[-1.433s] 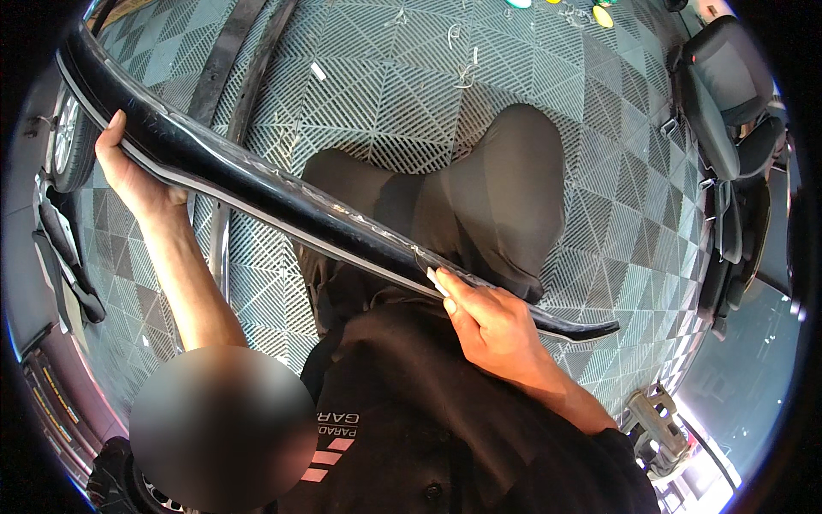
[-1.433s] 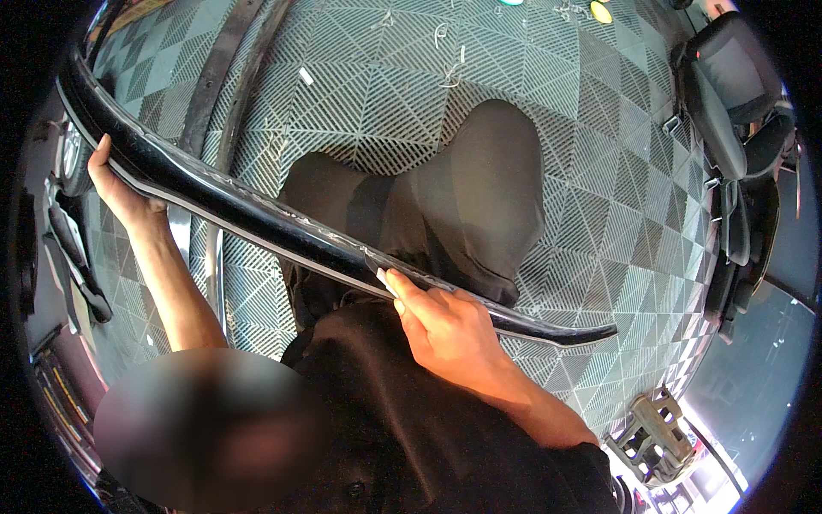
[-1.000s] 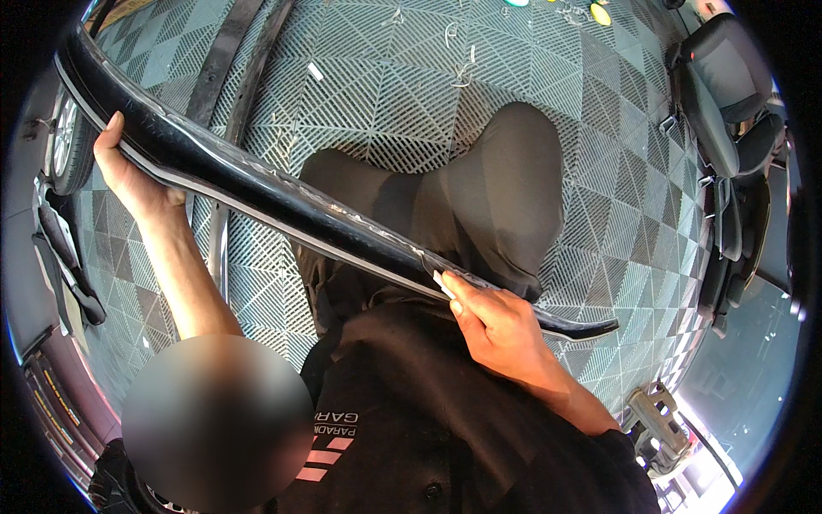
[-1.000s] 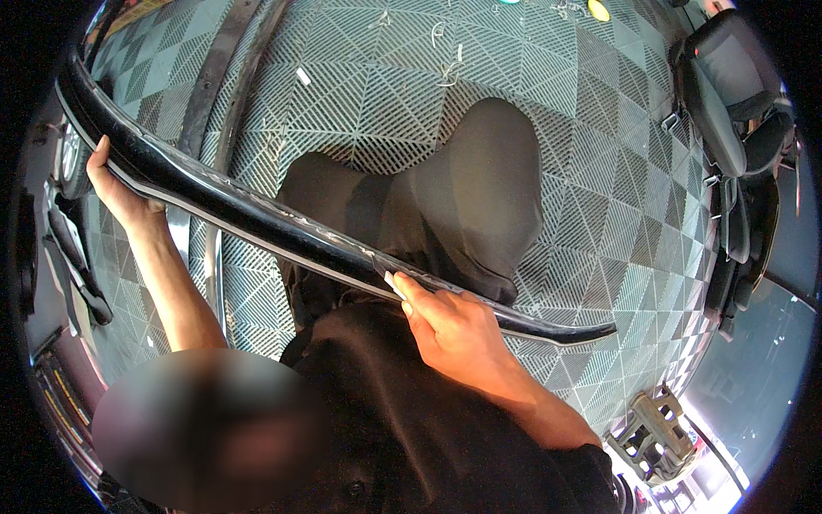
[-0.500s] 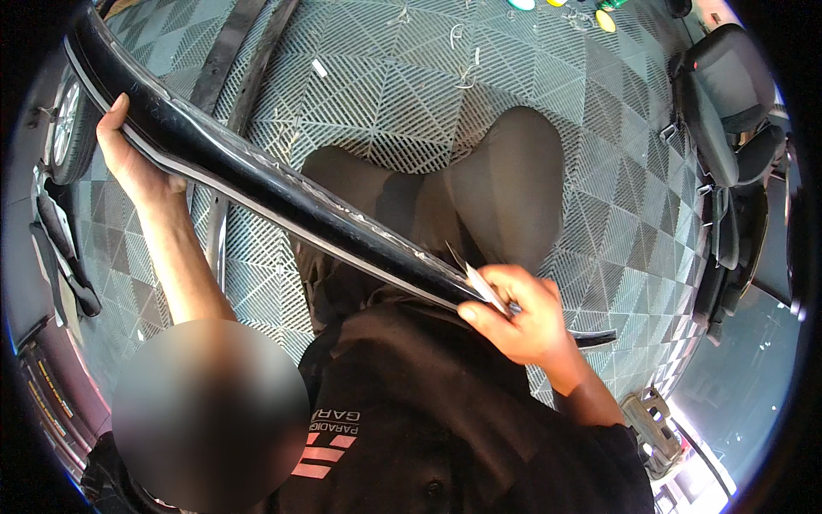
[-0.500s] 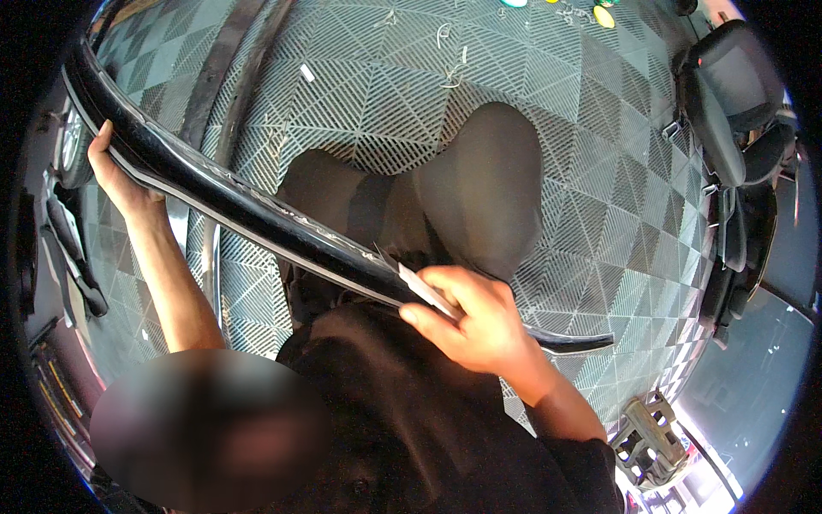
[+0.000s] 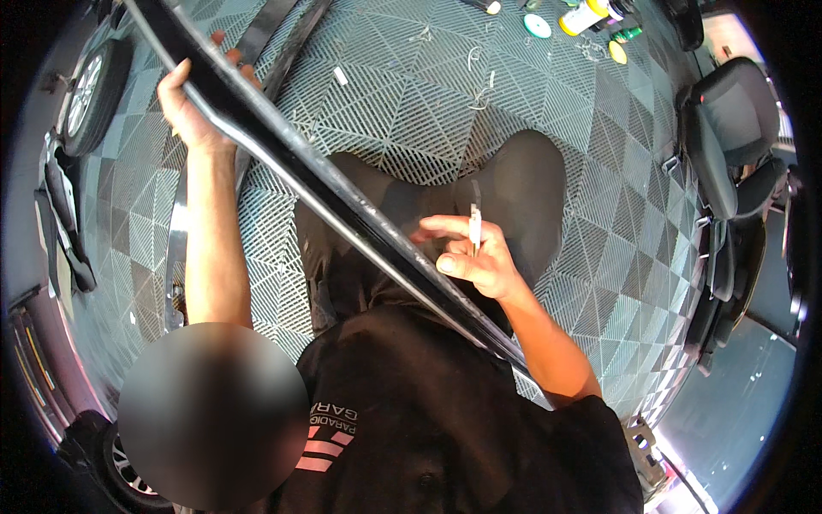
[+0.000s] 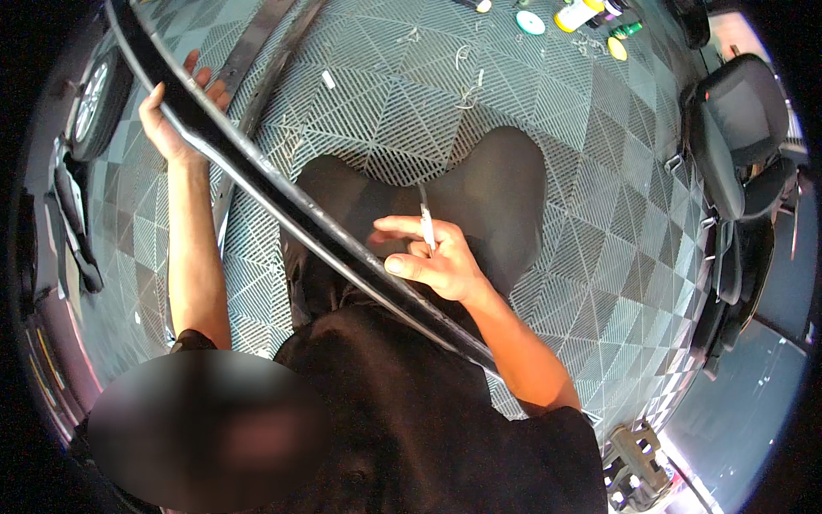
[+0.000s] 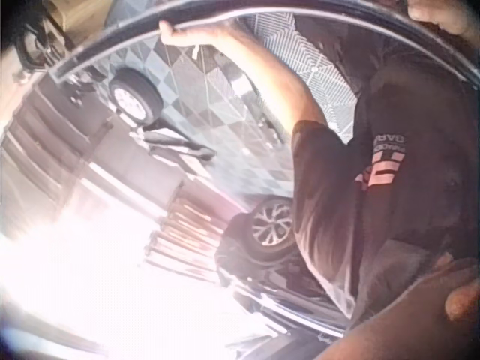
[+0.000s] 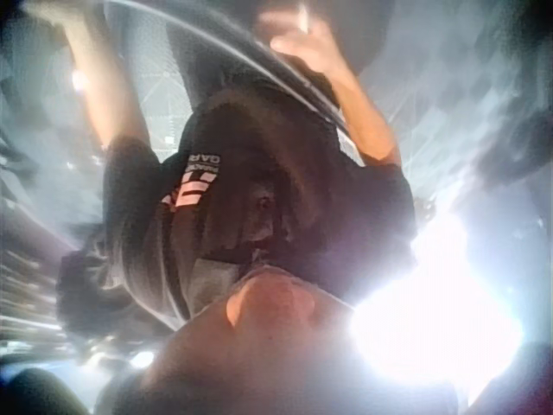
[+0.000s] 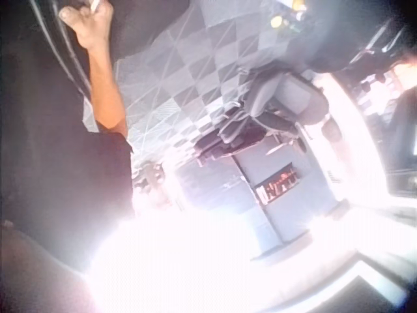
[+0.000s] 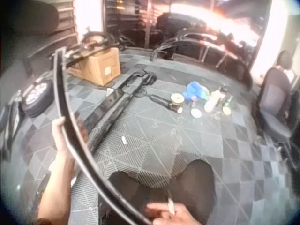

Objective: The person sits on the floor and uses a small blade to trim excess material from the edges of a long black plastic trim piece. They rotate the piece to access different sides and continue cutting along the length of the part.

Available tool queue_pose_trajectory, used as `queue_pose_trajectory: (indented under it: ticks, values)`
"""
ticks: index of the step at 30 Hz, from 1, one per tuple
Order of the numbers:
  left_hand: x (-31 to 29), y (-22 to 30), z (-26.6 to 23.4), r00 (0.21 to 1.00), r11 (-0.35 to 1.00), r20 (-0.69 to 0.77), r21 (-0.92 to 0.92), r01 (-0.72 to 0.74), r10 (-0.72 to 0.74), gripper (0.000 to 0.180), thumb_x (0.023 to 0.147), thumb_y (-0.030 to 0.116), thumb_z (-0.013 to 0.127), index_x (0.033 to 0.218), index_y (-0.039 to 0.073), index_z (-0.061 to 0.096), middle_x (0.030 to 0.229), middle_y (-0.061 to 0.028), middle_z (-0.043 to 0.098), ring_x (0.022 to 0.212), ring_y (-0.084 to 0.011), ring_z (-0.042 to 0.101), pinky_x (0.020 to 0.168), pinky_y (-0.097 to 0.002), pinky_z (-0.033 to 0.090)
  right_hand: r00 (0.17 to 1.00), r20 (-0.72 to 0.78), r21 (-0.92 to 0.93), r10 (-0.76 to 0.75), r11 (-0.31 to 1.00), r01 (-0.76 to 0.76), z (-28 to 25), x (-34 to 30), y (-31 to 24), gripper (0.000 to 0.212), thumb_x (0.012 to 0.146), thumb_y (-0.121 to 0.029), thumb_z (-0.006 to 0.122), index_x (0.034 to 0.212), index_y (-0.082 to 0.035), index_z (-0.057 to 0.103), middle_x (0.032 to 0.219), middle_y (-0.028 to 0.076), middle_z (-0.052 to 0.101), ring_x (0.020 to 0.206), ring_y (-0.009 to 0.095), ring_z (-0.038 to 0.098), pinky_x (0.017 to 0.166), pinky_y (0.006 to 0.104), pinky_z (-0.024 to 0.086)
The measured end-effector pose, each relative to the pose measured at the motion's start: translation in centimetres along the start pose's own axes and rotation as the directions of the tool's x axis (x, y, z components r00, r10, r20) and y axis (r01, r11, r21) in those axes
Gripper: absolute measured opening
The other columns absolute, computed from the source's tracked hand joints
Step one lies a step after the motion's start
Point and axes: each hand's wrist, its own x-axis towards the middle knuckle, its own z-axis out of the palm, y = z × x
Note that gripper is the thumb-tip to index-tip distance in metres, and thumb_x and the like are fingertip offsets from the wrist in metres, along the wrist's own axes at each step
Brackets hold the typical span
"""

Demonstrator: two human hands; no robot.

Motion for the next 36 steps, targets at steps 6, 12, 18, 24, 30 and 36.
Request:
queue_pose_trajectory:
  ticks: [6,12,18,24,30,36]
  values:
    - [1.6,0.0,-0.2,0.985,0.984,-0.152,0.169,-0.058,0.084,0.055,0.087,0.037,0.057,0.122,-0.005,0.062,0.092,-0.0168,0.069,0.075,-0.0268,0.068,0.071,-0.0392,0.058,0.967,-0.065,-0.483,-0.245,0.856,0.184,0.9,0.4,-1.3,0.036,0.075,-0.022,0.090,0.100,-0.004,0.071,0.078,-0.001,0.060,0.060,0.004,0.047,0.052,0.0231,0.038]
    - [1.2,0.8,0.9,0.993,0.987,-0.105,0.154,-0.041,0.058,0.047,0.089,0.034,0.057,0.116,-0.004,0.065,0.087,-0.0139,0.070,0.073,-0.0247,0.069,0.068,-0.0371,0.059,0.989,-0.105,-0.425,-0.105,0.904,0.051,1.5,0.5,-2.7,0.027,0.078,-0.021,0.088,0.083,-0.003,0.069,0.075,0.000,0.060,0.060,0.005,0.050,0.052,0.0240,0.039]
    - [0.8,0.9,0.6,0.990,0.992,-0.131,0.119,-0.045,0.061,0.034,0.089,0.031,0.058,0.101,0.001,0.067,0.084,-0.0123,0.071,0.070,-0.0242,0.069,0.067,-0.0366,0.059,0.946,-0.052,-0.481,-0.321,0.838,0.258,1.7,1.1,-1.7,0.020,0.086,-0.015,0.080,0.080,-0.001,0.067,0.066,0.004,0.057,0.058,0.011,0.052,0.054,0.0286,0.041]
    - [0.4,0.5,1.7,0.973,0.993,-0.226,0.116,-0.028,0.053,0.031,0.088,0.032,0.061,0.093,0.003,0.067,0.078,-0.0103,0.071,0.064,-0.0237,0.069,0.063,-0.0363,0.059,0.832,-0.039,-0.656,-0.553,0.643,0.396,2.1,1.5,-0.2,0.018,0.090,-0.009,0.073,0.078,0.001,0.063,0.064,0.007,0.051,0.053,0.018,0.046,0.051,0.0326,0.038]
    - [0.7,0.6,1.7,0.980,0.995,-0.197,0.099,0.017,0.003,0.031,0.088,0.033,0.060,0.094,0.003,0.066,0.077,-0.0101,0.070,0.064,-0.0230,0.068,0.062,-0.0363,0.059,0.761,0.015,-0.770,-0.648,0.478,0.423,2.5,1.6,-0.3,0.013,0.083,0.000,0.072,0.090,0.001,0.062,0.076,0.013,0.061,0.058,0.025,0.061,0.052,0.0342,0.049]
    - [0.5,0.3,2.1,0.968,0.989,-0.252,0.147,0.028,0.010,0.034,0.087,0.035,0.060,0.093,0.003,0.066,0.077,-0.0103,0.069,0.064,-0.0226,0.068,0.061,-0.0363,0.059,0.681,-0.151,-0.827,-0.717,0.469,0.311,2.1,2.0,-0.8,0.008,0.085,0.000,0.067,0.085,0.001,0.059,0.076,0.014,0.060,0.059,0.027,0.059,0.054,0.0353,0.049]
